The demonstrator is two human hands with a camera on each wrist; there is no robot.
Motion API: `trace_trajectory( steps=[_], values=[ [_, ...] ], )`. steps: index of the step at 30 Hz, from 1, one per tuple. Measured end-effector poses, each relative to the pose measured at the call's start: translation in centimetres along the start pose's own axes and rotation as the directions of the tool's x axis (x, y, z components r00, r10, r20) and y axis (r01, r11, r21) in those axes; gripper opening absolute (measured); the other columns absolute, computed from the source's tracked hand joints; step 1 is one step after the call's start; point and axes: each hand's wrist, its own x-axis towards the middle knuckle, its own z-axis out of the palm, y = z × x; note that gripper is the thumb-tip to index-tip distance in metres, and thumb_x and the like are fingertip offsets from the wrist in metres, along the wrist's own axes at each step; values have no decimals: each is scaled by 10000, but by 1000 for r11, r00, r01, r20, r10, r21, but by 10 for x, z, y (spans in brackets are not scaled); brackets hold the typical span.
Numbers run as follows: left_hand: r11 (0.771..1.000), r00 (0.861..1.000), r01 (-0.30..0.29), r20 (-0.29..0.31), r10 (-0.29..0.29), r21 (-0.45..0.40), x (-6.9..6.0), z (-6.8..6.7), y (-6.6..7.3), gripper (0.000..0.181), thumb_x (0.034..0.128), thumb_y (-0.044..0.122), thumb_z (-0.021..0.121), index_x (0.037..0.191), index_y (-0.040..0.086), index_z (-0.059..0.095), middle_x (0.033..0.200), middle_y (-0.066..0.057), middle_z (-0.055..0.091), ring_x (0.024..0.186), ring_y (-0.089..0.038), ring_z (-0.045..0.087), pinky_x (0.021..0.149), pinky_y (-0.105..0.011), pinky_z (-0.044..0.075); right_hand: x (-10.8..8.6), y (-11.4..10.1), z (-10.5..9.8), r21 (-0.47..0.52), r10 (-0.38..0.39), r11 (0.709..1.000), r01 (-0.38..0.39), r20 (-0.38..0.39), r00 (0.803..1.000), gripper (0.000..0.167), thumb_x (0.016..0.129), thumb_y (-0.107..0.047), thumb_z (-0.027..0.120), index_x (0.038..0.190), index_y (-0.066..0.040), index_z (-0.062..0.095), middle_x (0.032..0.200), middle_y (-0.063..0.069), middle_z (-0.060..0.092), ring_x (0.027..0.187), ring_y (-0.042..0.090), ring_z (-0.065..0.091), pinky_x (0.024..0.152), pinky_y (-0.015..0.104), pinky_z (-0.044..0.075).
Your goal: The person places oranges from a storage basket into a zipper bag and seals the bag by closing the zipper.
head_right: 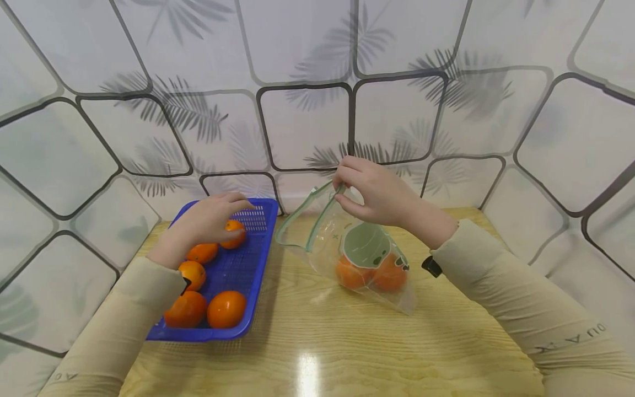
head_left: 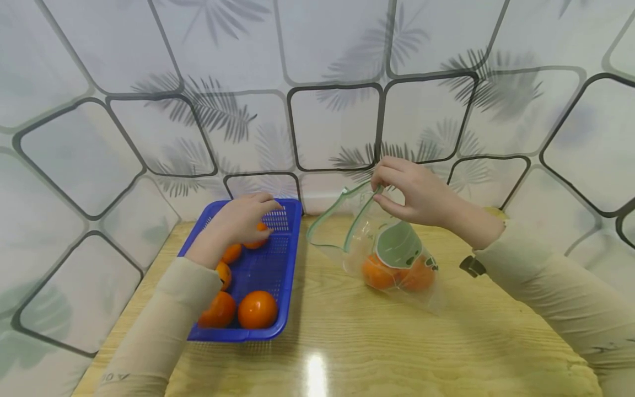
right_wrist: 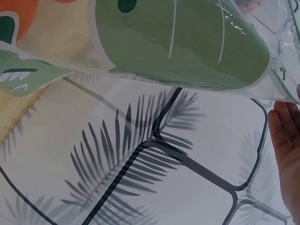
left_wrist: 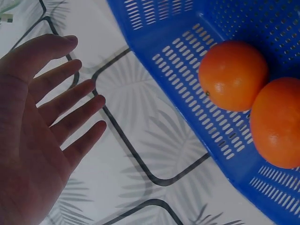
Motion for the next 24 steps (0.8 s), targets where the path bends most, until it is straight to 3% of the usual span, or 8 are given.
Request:
trace_trajectory(
  steps=[9,24],
  values=[
    [998,998,58,31,-58,-26,0,7,-15,498,874,175,753,1357,68,691,1371,-173,656,1278,-424,622,1137,-585,467,-1,-1,-1,-10,15,1000,-15,10,1000,133,892,-26,740,977,-70,649,955,42,612,818,194,577,688,339,460],
    [983,985,158,92,-149,-94,1,21,-32,468,939,188,739,1381,49,673,1475,-236,597,1366,-434,579,1167,-604,451,-2,-2,-1,-23,8,1000,-8,12,1000,149,883,-29,748,993,-71,656,964,51,622,822,191,591,687,354,484]
  ],
)
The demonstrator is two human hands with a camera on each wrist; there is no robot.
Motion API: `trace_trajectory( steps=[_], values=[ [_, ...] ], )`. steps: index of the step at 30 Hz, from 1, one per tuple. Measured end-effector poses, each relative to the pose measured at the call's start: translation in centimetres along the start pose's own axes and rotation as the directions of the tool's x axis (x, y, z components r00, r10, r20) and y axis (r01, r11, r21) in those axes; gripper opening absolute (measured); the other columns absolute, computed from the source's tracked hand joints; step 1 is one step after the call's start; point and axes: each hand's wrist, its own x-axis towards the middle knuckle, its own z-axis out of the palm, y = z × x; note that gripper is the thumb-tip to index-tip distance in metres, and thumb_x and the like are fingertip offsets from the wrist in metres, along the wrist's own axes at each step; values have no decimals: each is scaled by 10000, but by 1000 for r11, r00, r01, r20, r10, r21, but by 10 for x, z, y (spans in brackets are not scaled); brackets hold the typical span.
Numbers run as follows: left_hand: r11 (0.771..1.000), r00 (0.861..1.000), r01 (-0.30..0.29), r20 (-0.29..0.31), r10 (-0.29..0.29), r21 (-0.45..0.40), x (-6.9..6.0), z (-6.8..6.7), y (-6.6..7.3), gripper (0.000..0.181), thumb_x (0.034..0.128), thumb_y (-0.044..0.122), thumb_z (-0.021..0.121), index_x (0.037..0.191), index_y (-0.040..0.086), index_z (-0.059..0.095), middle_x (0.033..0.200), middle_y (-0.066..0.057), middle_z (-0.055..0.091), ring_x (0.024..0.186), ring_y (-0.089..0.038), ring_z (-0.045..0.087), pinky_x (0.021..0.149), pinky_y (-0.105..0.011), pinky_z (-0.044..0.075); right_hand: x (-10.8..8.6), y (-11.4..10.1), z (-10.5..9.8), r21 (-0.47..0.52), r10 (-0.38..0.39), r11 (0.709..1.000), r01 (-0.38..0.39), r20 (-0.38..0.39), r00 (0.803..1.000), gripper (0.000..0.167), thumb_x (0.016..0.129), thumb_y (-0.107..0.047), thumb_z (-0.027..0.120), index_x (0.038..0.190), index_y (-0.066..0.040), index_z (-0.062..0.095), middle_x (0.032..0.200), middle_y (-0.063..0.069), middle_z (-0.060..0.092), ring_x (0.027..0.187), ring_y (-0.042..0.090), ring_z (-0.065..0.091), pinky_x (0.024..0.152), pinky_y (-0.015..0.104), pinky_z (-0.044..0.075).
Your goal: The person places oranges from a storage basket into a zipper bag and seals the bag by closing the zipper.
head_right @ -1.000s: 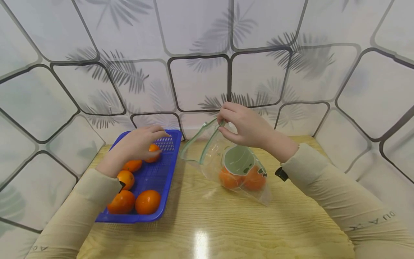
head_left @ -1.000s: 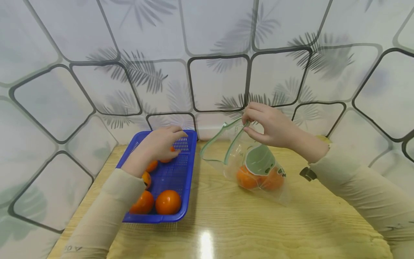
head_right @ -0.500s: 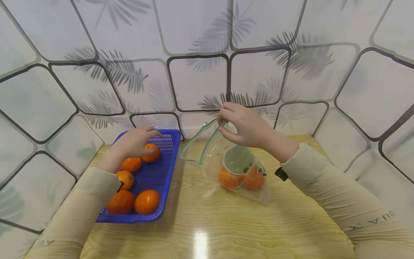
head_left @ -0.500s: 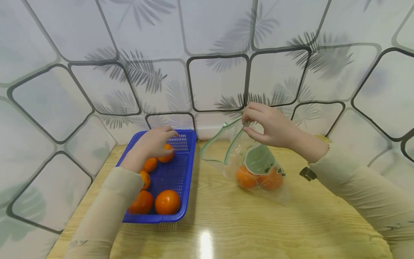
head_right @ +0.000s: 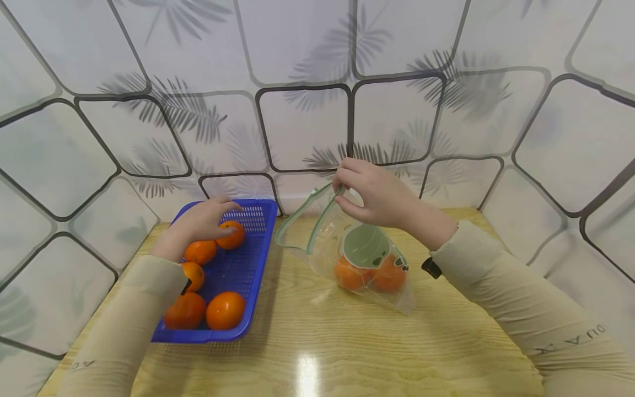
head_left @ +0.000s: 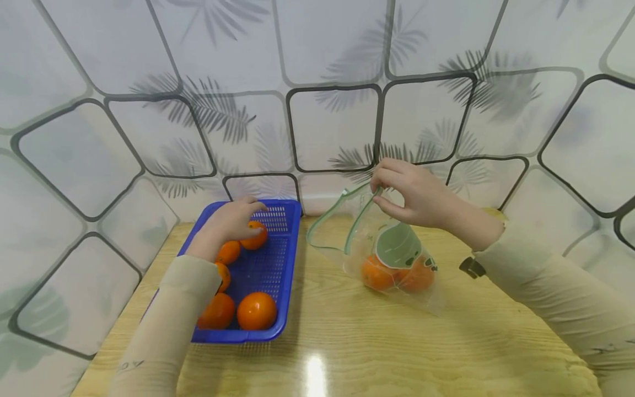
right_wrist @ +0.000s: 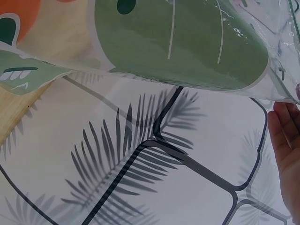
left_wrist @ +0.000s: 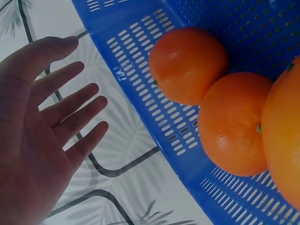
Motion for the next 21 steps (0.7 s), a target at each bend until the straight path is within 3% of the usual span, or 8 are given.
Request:
trace_trajectory(
  steps=[15,21],
  values=[
    [998,996,43,74,-39,-49,9,10,-8,539,937,214,732,1433,33,624,1485,-295,564,1361,-485,567,1169,-637,438,0,0,-1,-8,4,1000,-4,-1,1000,142,888,-36,749,989,-75,656,966,47,623,828,147,576,682,348,485],
    [993,985,100,144,-91,-58,12,16,-10,585,945,236,732,1479,43,591,1530,-304,521,1401,-496,530,1184,-663,409,0,0,0,-9,5,1000,-5,0,1000,139,890,-38,753,988,-69,659,958,52,622,823,199,596,699,359,491]
  ],
)
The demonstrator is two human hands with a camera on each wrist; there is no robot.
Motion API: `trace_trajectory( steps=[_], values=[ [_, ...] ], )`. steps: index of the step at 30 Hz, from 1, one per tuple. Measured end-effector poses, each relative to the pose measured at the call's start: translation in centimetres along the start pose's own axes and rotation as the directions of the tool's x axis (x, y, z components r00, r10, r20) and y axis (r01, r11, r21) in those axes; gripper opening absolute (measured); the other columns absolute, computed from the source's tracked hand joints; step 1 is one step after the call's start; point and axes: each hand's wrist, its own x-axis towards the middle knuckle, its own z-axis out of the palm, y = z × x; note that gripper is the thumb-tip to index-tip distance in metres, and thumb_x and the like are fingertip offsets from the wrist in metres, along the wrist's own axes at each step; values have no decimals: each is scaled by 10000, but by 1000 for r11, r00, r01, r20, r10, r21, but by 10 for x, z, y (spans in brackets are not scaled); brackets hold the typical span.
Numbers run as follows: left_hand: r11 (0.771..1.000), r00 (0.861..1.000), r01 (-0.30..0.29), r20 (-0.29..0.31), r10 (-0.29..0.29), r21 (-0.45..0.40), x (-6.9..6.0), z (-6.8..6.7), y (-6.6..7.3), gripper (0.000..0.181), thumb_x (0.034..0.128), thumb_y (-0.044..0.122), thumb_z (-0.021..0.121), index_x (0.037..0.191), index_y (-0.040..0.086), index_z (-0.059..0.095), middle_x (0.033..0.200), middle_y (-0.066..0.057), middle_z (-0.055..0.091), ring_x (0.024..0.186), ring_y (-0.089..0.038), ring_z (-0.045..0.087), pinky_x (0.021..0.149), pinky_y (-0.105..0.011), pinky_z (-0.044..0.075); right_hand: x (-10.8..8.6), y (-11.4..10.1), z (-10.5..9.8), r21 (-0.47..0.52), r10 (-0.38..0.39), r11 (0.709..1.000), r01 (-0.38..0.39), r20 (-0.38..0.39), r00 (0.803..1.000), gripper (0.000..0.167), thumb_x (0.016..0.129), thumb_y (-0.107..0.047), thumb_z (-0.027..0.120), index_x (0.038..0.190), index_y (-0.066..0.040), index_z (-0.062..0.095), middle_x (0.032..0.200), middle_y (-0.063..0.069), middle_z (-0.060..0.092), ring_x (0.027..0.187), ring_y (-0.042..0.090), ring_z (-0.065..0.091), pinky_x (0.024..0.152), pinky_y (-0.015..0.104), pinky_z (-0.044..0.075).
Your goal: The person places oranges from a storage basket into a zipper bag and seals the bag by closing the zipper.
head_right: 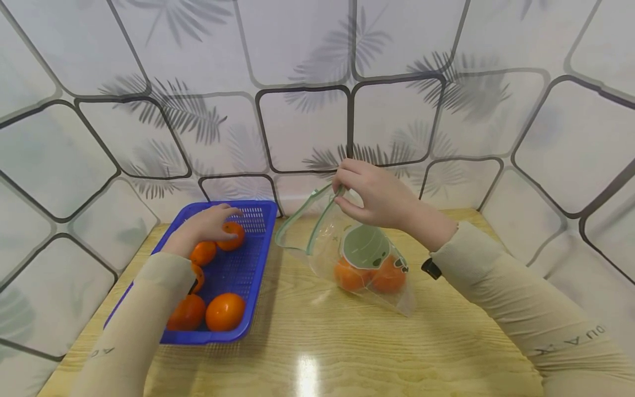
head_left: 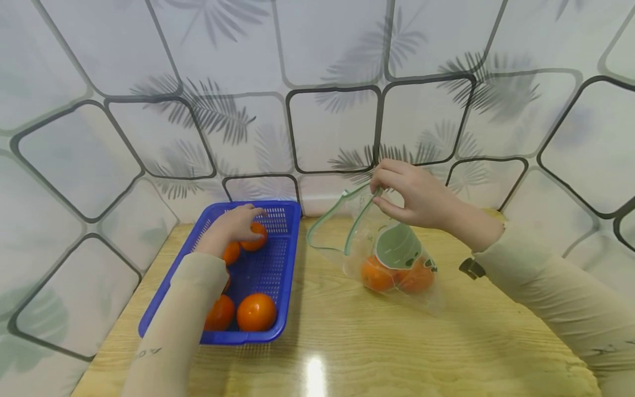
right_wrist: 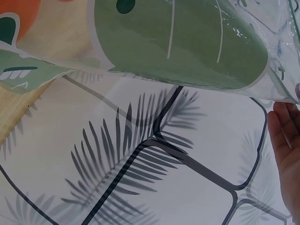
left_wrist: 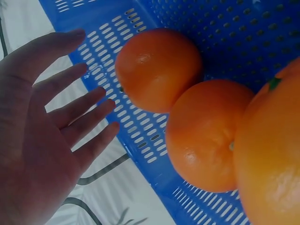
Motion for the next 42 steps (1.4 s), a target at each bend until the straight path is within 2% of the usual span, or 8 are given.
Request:
trace_trajectory(
  steps=[5,14,20,24,30,34,42],
  values=[
    [999,998,39,49,-38,-17,3,5,0,644,936,236,743,1516,30,552,1558,-297,498,1433,-492,496,1212,-660,379,-1,0,0,-4,7,1000,-7,-3,1000,144,884,-38,757,986,-74,662,961,51,625,830,188,600,699,360,498],
    [999,998,43,48,-43,13,8,13,-4,675,896,221,774,1507,30,558,1516,-312,514,1428,-516,479,1198,-669,391,-1,1,0,-14,-3,1000,3,-13,1000,143,888,-44,757,989,-74,660,969,53,631,829,181,606,692,360,507],
    [993,988,113,106,-109,-33,10,19,-8,714,892,190,754,1550,54,513,1619,-353,371,1499,-578,368,1220,-715,322,-2,1,0,-11,3,1000,-3,-6,1000,154,883,-39,759,1002,-79,668,980,53,636,841,171,606,701,365,510],
    [988,983,143,123,-136,-56,12,23,-10,722,891,162,753,1562,78,500,1651,-351,320,1508,-577,355,1212,-723,329,-3,2,0,-10,9,1000,-9,-4,1000,172,874,-29,760,1011,-85,672,989,56,638,858,173,609,720,377,521],
    [988,983,152,105,-148,-32,12,25,-8,749,859,89,778,1557,85,507,1605,-341,376,1468,-565,408,1190,-707,371,-3,1,0,-14,3,1000,-3,-7,1000,153,885,-42,761,1002,-72,668,985,61,639,862,183,611,723,383,521],
    [990,987,138,81,-139,18,13,26,-6,758,837,72,797,1542,77,520,1547,-339,434,1413,-554,470,1147,-691,431,-2,1,1,-16,1,1000,-1,-9,1000,150,887,-41,760,1000,-73,666,983,60,640,856,182,610,718,384,519],
    [989,990,133,41,-136,67,14,31,-5,673,861,93,781,1498,103,566,1503,-313,488,1364,-543,523,1100,-689,477,-3,1,2,-17,10,1000,-10,-6,1000,145,887,-43,759,992,-77,665,977,51,633,848,171,600,701,373,508]
  ],
)
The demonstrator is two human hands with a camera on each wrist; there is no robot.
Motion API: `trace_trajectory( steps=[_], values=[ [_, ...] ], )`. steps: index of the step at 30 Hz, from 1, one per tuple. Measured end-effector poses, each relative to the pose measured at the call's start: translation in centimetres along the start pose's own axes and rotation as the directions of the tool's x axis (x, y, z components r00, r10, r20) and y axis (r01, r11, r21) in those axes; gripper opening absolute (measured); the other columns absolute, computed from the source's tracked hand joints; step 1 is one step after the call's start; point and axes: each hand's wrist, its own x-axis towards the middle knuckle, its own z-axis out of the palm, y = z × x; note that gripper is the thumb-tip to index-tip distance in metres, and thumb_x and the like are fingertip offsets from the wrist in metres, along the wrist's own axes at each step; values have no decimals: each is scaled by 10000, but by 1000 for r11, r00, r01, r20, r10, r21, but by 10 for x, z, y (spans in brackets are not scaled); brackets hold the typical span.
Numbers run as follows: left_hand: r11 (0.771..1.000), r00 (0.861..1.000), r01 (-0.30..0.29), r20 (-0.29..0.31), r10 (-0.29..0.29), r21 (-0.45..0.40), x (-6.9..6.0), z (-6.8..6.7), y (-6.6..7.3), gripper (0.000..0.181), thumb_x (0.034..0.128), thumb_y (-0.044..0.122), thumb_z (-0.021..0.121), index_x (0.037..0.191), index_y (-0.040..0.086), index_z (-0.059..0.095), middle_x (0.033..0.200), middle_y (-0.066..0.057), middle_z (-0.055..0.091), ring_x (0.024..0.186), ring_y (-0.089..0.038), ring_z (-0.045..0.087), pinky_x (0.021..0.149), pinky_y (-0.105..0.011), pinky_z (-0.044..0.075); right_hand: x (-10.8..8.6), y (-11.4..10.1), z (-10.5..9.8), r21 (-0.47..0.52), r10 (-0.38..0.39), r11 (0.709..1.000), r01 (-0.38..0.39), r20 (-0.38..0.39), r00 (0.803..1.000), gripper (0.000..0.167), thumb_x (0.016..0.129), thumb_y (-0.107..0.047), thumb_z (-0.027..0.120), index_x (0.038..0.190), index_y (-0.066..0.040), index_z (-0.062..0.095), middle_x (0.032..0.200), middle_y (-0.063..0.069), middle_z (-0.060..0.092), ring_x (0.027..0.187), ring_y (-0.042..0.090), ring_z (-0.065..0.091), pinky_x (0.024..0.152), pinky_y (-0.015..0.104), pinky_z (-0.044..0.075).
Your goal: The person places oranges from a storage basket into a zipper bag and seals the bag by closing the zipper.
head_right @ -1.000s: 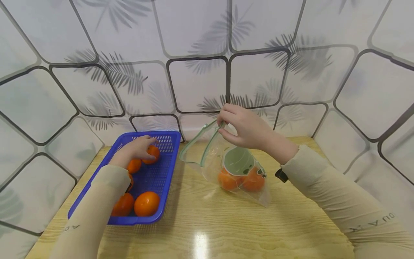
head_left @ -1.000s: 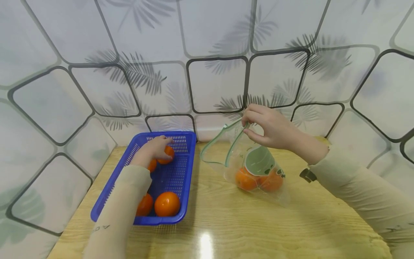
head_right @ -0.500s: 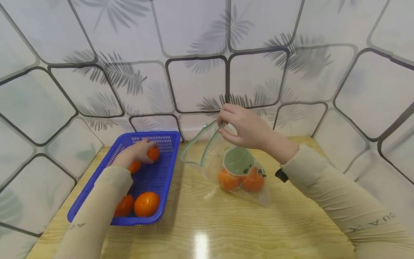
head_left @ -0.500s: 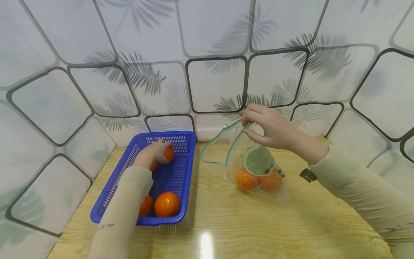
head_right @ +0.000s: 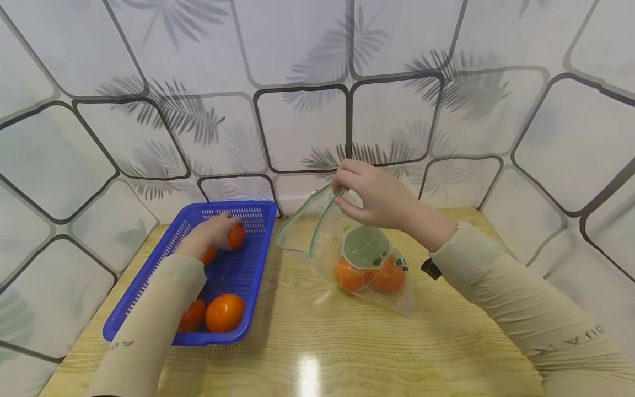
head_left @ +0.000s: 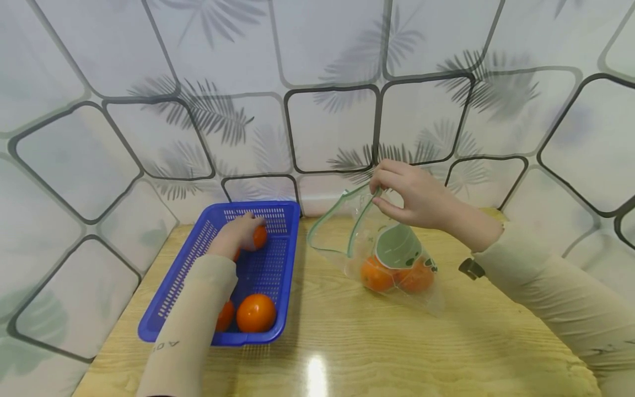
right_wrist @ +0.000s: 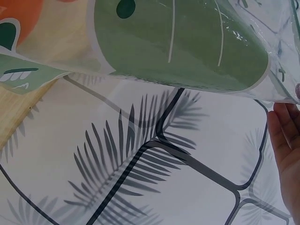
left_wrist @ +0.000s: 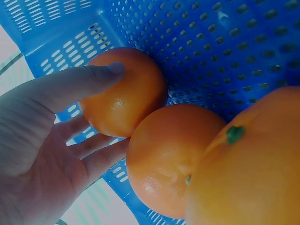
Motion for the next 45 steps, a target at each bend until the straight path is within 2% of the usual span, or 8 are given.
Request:
trace_trajectory(
  steps=[4,9,18,22,26,30,37,45],
  values=[
    [1000,1000,5,-14,-5,3,2,3,-2,656,876,114,781,1497,116,568,1509,-310,486,1364,-542,522,1094,-700,477,0,0,0,8,-2,1000,2,-4,1000,138,887,-44,758,983,-70,661,970,52,626,843,168,589,698,365,498],
    [1000,1000,26,7,-26,-2,4,5,-3,675,893,117,774,1526,124,539,1565,-313,443,1428,-554,463,1129,-717,439,-1,1,0,17,-1,1000,1,-1,1000,138,887,-45,756,986,-68,663,975,52,627,850,166,592,706,365,504],
    [999,1000,3,15,-3,32,3,2,-1,669,892,126,764,1520,121,534,1562,-329,435,1437,-561,443,1123,-715,446,0,2,0,20,-2,1000,2,5,1000,161,876,-29,760,1005,-70,672,988,64,639,872,186,611,734,386,522],
    [1000,999,-8,32,8,25,3,1,-3,714,856,119,785,1523,145,530,1589,-330,407,1451,-569,418,1111,-720,451,0,2,-1,24,3,1000,-4,4,1000,156,878,-25,755,1006,-67,676,996,63,643,883,190,614,748,394,526],
    [1000,999,-19,43,19,8,3,1,-3,725,827,115,801,1505,174,550,1537,-293,456,1387,-519,476,1081,-691,487,-1,1,-2,28,9,1000,-9,7,1000,160,878,-21,755,1006,-73,675,1003,59,645,891,188,614,750,393,527],
    [1000,999,-28,31,28,9,-1,-1,-2,699,830,129,807,1485,188,570,1500,-262,491,1350,-480,501,1078,-685,495,-1,1,-1,26,4,1000,-4,5,1000,163,874,-19,759,1003,-71,674,999,64,643,888,192,615,747,392,527],
    [998,999,-48,6,48,26,-10,-11,3,752,819,146,821,1520,150,549,1569,-285,452,1465,-542,412,1134,-723,431,-1,2,-1,22,0,1000,0,5,1000,164,872,-23,755,1007,-71,674,996,67,642,881,192,615,740,390,529],
    [995,994,-96,-44,97,20,-16,-22,2,730,788,153,838,1471,143,581,1489,-268,498,1352,-501,474,1054,-710,500,-1,1,-1,26,5,1000,-5,6,1000,163,877,-19,749,1009,-77,675,1000,60,644,886,186,614,746,389,529]
  ],
)
